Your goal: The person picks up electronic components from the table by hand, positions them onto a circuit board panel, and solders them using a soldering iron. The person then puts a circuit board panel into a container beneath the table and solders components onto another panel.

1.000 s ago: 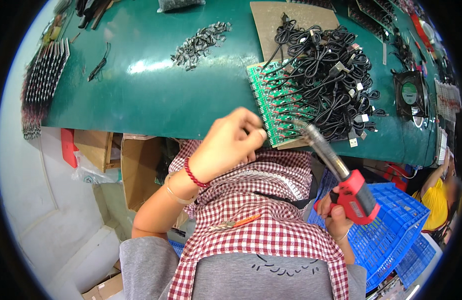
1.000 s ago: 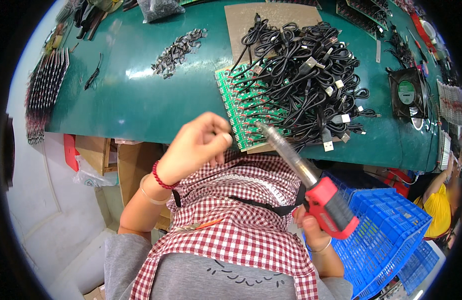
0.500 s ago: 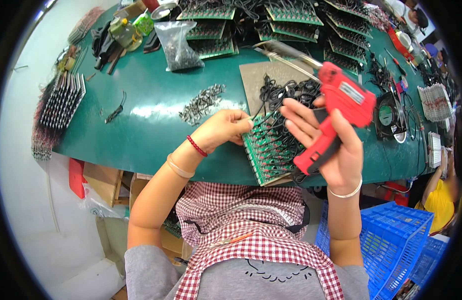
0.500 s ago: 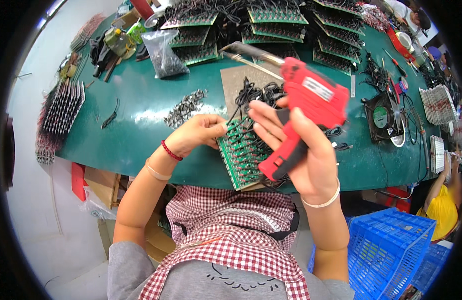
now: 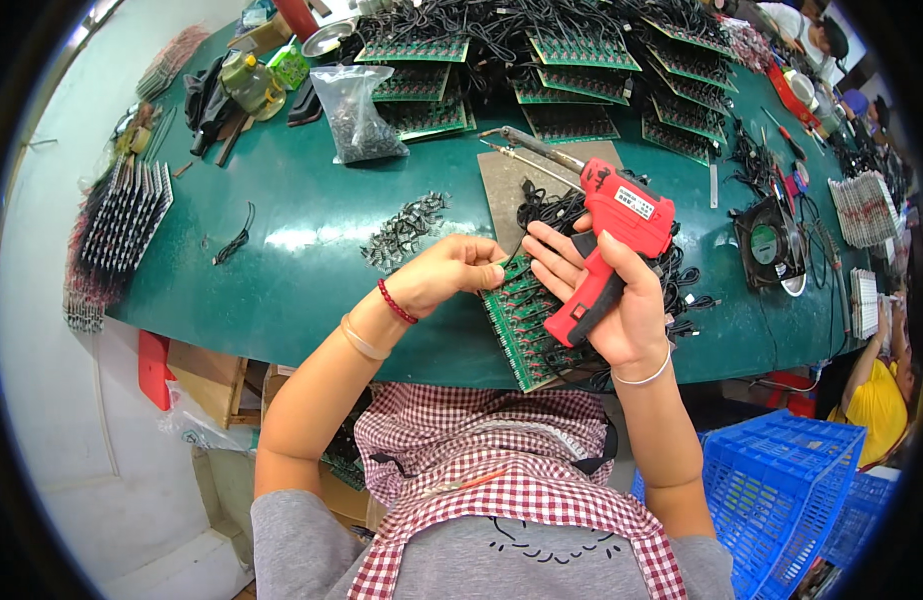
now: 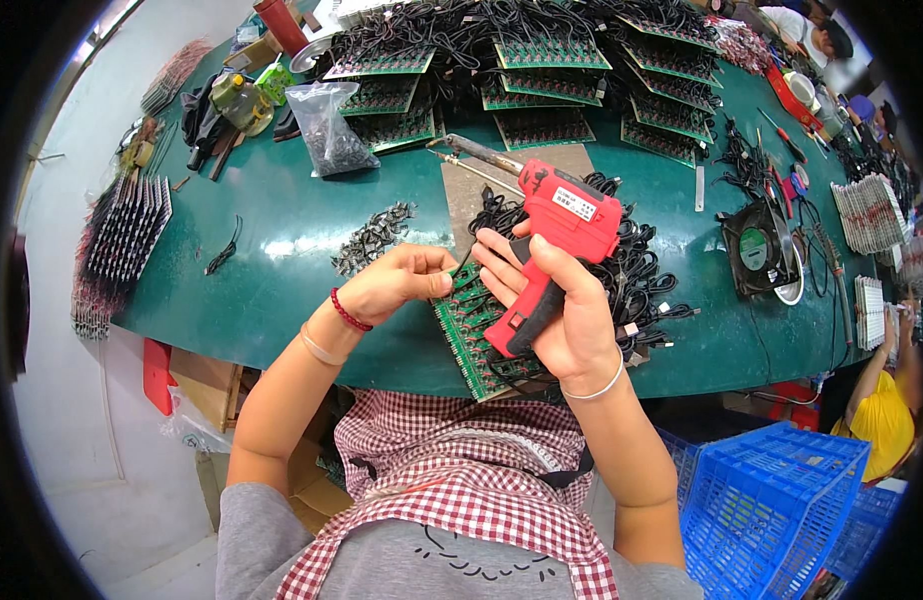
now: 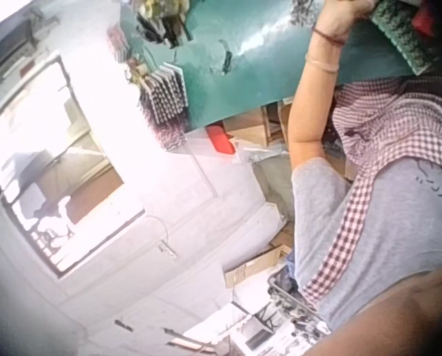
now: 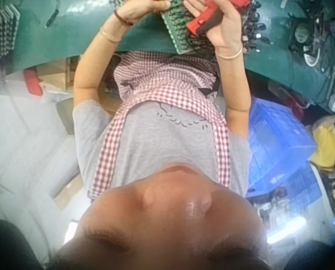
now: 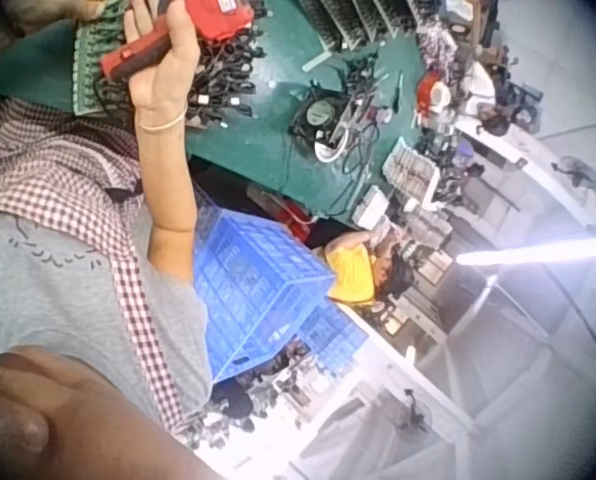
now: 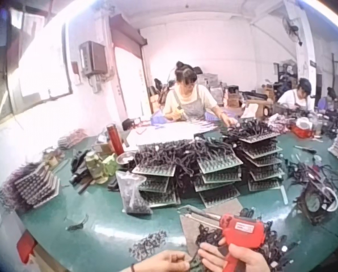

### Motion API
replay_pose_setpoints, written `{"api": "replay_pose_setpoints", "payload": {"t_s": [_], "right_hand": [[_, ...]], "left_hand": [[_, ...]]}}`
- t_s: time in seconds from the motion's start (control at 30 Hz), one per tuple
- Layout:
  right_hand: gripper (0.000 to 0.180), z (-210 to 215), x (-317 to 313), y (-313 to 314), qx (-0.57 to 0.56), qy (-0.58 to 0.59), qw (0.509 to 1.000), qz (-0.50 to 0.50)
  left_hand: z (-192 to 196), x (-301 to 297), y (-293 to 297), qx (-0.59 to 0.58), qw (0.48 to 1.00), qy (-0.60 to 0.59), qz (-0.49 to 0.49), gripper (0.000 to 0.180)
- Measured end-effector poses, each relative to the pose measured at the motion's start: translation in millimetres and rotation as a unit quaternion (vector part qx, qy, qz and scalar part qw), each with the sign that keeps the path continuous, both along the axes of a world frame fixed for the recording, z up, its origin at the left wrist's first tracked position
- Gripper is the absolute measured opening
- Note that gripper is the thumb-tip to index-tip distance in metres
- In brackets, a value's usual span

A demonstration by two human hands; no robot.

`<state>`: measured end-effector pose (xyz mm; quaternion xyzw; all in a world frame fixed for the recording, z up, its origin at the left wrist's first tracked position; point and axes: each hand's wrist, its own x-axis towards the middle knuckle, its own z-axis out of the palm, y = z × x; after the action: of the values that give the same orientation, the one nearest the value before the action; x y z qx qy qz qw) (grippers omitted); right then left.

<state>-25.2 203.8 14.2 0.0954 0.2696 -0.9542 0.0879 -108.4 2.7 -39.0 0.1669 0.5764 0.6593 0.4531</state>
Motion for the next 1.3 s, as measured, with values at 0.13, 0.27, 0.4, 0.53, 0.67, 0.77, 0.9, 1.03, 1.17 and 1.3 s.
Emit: {"api": "replay_pose_setpoints", "payload": {"t_s": [0.13, 0.27, 0.4, 0.53, 0.67, 0.77, 0.9, 1.03, 1.17, 1.3], "right_hand": [[0.03, -0.6, -1.0, -0.5, 0.007, 0.0, 1.0, -0.001], [0.028, -0.2, -2.3, -1.5, 0.002, -0.007, 1.0, 0.002], [0.028, -0.3, -4.5, -1.2, -0.018, -0.007, 1.0, 0.003], [0.028, 4.6, -5.9, 2.6, -0.046, -0.001, 0.999, -0.002], [0.028, 13.6, 1.7, 20.3, -0.06, 0.02, 0.998, -0.006], [0.027, 26.5, 15.0, 38.3, -0.064, 0.049, 0.996, -0.031], [0.027, 46.9, 38.7, 61.1, -0.075, 0.084, 0.99, -0.087], [0.028, 68.1, 68.7, 85.1, -0.059, 0.163, 0.976, -0.129], [0.026, 81.1, 95.5, 97.4, -0.053, 0.184, 0.967, -0.168], [0.029, 71.4, 103.1, 97.2, -0.044, 0.189, 0.967, -0.166]], "left_hand": [[-2.1, -5.6, -1.4, 0.018, 0.999, -0.006, -0.038, 0.021], [-12.9, -10.2, -3.2, 0.036, 0.998, 0.008, -0.046, 0.023], [-10.4, -10.0, -1.7, 0.073, 0.996, -0.023, -0.052, 0.023], [-13.2, -8.1, 2.9, 0.085, 0.992, -0.091, -0.012, 0.019], [5.3, 0.6, -0.9, -0.081, 0.989, -0.078, 0.098, 0.015], [26.8, 5.7, 8.5, -0.124, 0.98, 0.048, 0.147, 0.011], [69.0, 15.3, 29.3, 0.013, 0.994, -0.029, 0.106, 0.016], [92.6, -3.1, 42.4, 0.119, 0.979, -0.111, 0.126, 0.029], [123.3, -16.3, 61.0, 0.209, 0.964, -0.066, 0.148, 0.04], [150.9, 2.2, 37.5, 0.234, 0.952, 0.022, 0.197, 0.042]]}}
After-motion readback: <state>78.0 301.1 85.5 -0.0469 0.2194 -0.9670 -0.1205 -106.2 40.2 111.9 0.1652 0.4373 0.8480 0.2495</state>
